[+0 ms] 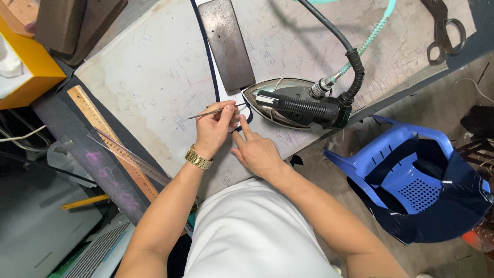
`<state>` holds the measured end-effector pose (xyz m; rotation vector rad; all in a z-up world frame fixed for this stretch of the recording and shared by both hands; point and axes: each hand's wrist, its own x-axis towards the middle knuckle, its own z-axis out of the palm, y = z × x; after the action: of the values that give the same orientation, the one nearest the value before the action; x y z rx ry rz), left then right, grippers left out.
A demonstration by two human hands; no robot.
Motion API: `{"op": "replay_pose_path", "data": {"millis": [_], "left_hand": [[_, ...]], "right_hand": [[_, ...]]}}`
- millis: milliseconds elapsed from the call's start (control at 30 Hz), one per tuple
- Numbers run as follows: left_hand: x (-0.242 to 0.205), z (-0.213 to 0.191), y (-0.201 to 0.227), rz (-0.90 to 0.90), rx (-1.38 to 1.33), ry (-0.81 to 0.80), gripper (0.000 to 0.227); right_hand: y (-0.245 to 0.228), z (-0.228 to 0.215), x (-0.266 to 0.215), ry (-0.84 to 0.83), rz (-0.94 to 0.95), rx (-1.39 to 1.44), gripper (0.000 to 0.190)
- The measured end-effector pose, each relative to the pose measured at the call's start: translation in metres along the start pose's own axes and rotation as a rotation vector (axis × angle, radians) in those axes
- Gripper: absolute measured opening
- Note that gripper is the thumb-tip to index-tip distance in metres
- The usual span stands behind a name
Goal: The person uses an iron and a small pick to shape and press a fabric piece, then applies adhesive from a small container to the fabric edges and folds them by hand.
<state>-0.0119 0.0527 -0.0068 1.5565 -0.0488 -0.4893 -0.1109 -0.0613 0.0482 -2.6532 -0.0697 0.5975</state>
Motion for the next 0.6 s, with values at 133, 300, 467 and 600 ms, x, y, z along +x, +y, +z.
{"op": "replay_pose_path", "data": {"millis": [133,300,467,600], "left_hand": [[0.007,0.0,-0.002,0.152,0.2,-0.06,0.012],[0.012,-0.003,-0.01,0.271,0.349,-0.078,0.014],[0.003,-0.009,-0.002,-0.04,0.091,-0.074,0.016],[0.003,-0.01,0.001,-0.133,0.014,-0.063,0.016]], "right_hand": [[-0.002,0.006,0.0,-0.05,0.018,-0.036,0.053],[-0.001,0.006,-0.001,-0.072,0.012,-0.017,0.052],[-0.004,-0.006,-0.002,-0.093,0.016,0.013,0.052],[-0.005,-0.015,-0.004,-0.095,0.019,0.045,0.053]]}}
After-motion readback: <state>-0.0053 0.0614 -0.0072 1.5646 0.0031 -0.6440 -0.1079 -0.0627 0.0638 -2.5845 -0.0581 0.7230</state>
